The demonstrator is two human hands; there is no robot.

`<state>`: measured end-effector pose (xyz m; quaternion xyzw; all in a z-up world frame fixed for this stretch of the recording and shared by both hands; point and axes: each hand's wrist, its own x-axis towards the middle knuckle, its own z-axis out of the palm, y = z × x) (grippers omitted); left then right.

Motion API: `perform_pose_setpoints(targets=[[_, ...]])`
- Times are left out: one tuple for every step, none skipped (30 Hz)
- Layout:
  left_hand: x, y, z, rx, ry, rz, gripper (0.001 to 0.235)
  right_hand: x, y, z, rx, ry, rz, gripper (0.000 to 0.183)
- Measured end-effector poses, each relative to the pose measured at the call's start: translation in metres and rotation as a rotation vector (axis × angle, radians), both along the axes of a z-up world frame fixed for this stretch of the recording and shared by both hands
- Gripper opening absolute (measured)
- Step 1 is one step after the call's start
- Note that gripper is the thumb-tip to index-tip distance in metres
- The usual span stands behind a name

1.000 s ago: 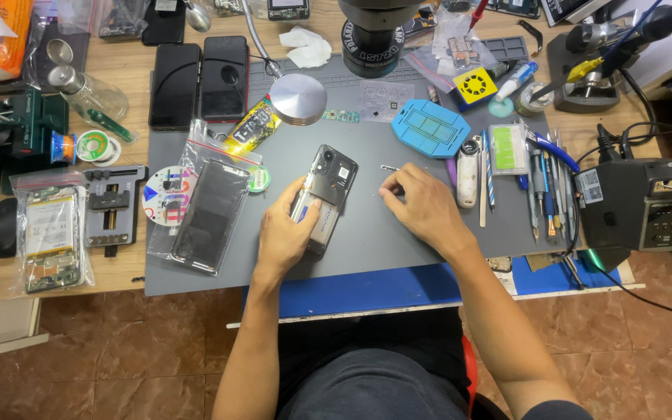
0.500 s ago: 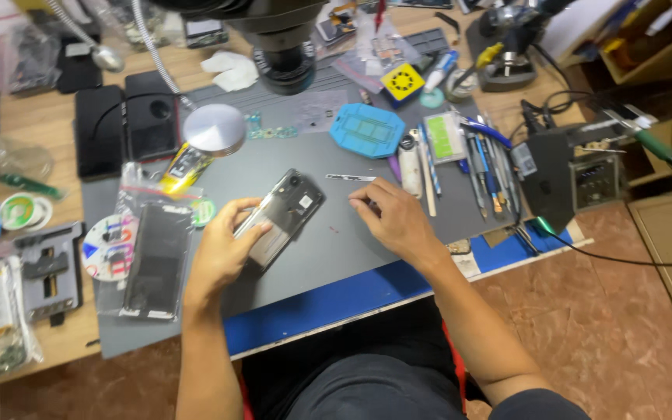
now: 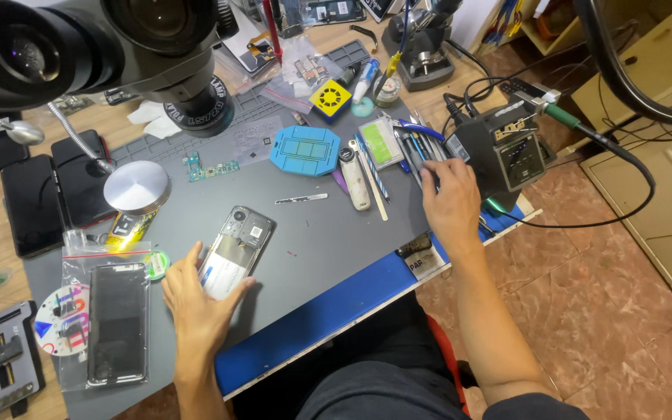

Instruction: The person disassembles a smartphone by prying open the back cover with a metal tool. They then remove the back cover and place it on the table. The person proceeds to clean the internal components of the phone using a cotton swab.

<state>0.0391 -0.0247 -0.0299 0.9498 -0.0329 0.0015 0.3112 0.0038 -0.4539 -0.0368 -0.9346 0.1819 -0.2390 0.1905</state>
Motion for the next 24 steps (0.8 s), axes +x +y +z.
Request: perform_pose_setpoints(targets=[[0.003,-0.003,-0.002,0.002,0.001,0.000,0.108,0.010,-0.008,-0.001,0.002,0.001,0.000,0.022],[0.001,-0.004,-0.005,0.033,-0.044,-0.016,0.108,0.019,-0.012,-0.004,-0.051,0.026,0.006,0.025],[-0.001,-0.003,-0.009,0.064,-0.087,-0.034,0.108,0.029,-0.015,-0.008,-0.105,0.051,0.012,0.029],[-0.003,-0.004,-0.007,0.073,-0.077,-0.011,0.108,0.032,-0.017,-0.010,-0.098,0.058,0.036,0.029],[-0.006,-0.003,-0.005,-0.004,-0.112,-0.030,0.104,0.035,-0.018,-0.013,-0.193,0.045,0.001,0.023],[-0.006,-0.004,-0.002,-0.086,-0.160,-0.042,0.100,0.045,-0.019,-0.011,-0.294,0.017,-0.028,0.021],[-0.005,-0.003,-0.001,-0.082,-0.164,-0.010,0.100,0.050,-0.018,-0.006,-0.293,0.010,0.003,0.021],[-0.006,-0.001,0.001,-0.081,-0.177,-0.047,0.097,0.051,-0.017,-0.001,-0.233,0.075,-0.014,0.021],[-0.007,0.000,0.003,-0.081,-0.191,-0.083,0.094,0.052,-0.016,0.004,-0.175,0.140,-0.031,0.022],[-0.008,0.003,0.000,-0.075,-0.196,-0.064,0.094,0.052,-0.019,0.000,-0.173,0.134,-0.012,0.022],[-0.008,0.005,-0.001,-0.096,-0.194,-0.080,0.091,0.052,-0.022,-0.003,-0.161,0.093,-0.007,0.020],[-0.006,0.005,-0.003,-0.120,-0.191,-0.101,0.088,0.051,-0.028,-0.005,-0.149,0.051,-0.008,0.018],[-0.004,0.006,-0.002,-0.116,-0.196,-0.086,0.088,0.052,-0.030,-0.004,-0.148,0.046,0.007,0.018],[-0.004,0.007,-0.002,-0.133,-0.207,-0.107,0.082,0.050,-0.032,-0.005,-0.142,-0.058,-0.021,0.014],[-0.003,0.008,-0.003,-0.150,-0.219,-0.127,0.077,0.048,-0.033,-0.006,-0.134,-0.163,-0.048,0.012],[-0.001,0.008,-0.004,-0.149,-0.212,-0.110,0.077,0.047,-0.024,0.003,-0.134,-0.156,-0.032,0.012],[0.002,0.008,-0.005,-0.160,-0.274,-0.122,0.076,0.046,-0.014,0.011,0.162,-0.233,0.033,0.014],[0.002,0.008,-0.007,-0.171,-0.335,-0.133,0.076,0.043,-0.005,0.019,0.463,-0.302,0.098,0.018],[-0.003,0.006,-0.011,-0.170,-0.326,-0.117,0.076,0.040,0.016,0.025,0.464,-0.288,0.111,0.018],[-0.002,0.004,-0.011,-0.141,-0.355,-0.135,0.077,0.040,0.037,0.035,0.607,-0.305,0.278,0.032],[-0.001,0.002,-0.011,-0.113,-0.384,-0.152,0.078,0.040,0.057,0.044,0.746,-0.319,0.447,0.049],[0.000,0.003,-0.012,-0.112,-0.387,-0.144,0.078,0.039,0.080,0.056,0.747,-0.318,0.455,0.049],[-0.001,0.005,-0.013,-0.104,-0.402,-0.140,0.077,0.038,0.103,0.068,0.808,-0.232,0.536,0.055],[-0.003,0.005,-0.016,-0.101,-0.415,-0.138,0.076,0.034,0.126,0.078,0.865,-0.141,0.611,0.061]])
